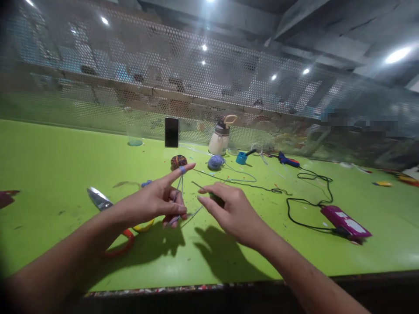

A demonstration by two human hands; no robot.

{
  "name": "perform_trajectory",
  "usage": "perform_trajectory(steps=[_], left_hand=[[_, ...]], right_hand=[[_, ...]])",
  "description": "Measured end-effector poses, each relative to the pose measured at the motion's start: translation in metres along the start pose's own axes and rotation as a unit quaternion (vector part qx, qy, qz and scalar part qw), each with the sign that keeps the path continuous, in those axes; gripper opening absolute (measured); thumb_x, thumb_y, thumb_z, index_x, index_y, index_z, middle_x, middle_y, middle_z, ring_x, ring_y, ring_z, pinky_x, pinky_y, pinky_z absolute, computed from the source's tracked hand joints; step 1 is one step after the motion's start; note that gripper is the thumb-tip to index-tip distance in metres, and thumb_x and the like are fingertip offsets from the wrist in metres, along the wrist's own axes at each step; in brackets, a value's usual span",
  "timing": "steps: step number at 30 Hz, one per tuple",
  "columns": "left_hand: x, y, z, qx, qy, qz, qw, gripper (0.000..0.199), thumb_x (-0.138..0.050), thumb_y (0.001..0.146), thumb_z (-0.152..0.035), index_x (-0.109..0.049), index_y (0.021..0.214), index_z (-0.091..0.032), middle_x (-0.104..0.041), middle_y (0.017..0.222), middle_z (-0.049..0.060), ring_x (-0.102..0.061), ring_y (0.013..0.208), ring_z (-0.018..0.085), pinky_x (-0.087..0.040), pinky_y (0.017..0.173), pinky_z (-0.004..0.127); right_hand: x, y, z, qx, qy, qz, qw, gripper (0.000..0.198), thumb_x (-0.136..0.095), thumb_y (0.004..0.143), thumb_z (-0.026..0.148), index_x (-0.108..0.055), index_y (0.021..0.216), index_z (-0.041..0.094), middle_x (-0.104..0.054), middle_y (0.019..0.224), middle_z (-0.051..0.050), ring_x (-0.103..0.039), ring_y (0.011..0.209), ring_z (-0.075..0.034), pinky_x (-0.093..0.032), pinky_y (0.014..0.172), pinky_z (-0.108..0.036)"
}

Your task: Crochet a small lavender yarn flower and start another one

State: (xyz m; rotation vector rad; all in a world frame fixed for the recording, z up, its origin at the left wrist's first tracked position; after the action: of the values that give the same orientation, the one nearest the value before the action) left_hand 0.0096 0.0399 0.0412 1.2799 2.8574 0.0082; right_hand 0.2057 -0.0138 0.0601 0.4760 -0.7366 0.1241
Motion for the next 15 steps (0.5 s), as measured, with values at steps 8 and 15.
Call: perform_trajectory(steps=[8, 15], left_hand=[[-0.005, 0.002, 0.006, 0.002, -0.049, 0.036, 0.998, 0.101, -0.07, 0.077, -0.007, -0.006, 0.152, -0.033, -0.072, 0.072, 0.005, -0.073, 0.071, 0.026, -0.053, 0.049, 0.024], [-0.003, 0.003, 0.004, -0.033, -0.085, -0.041, 0.995, 0.072, -0.072, 0.078, -0.019, -0.04, 0.142, -0.019, -0.069, 0.082, 0.007, -0.071, 0.077, 0.023, -0.052, 0.053, 0.024]], right_hand=[[-0.044, 0.018, -0.005, -0.142, 0.342, -0.038, 0.928, 0.02, -0.073, 0.074, 0.031, -0.061, 0.069, 0.017, -0.055, 0.056, 0.005, -0.038, 0.044, -0.006, -0.028, 0.045, -0.023], [-0.044, 0.013, -0.009, -0.176, 0.415, -0.042, 0.891, 0.023, -0.078, 0.071, 0.032, -0.061, 0.069, 0.015, -0.053, 0.052, 0.005, -0.031, 0.042, -0.005, -0.017, 0.045, -0.024]])
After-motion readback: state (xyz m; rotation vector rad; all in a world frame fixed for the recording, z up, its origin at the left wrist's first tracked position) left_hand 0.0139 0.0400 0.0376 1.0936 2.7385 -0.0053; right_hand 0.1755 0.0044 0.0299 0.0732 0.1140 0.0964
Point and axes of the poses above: each hand's wrist, its own y-axis towards the middle knuckle, its own x-axis out of the back of the hand, z = x × y, the point moved 1 cm from there along y, towards the middle knuckle
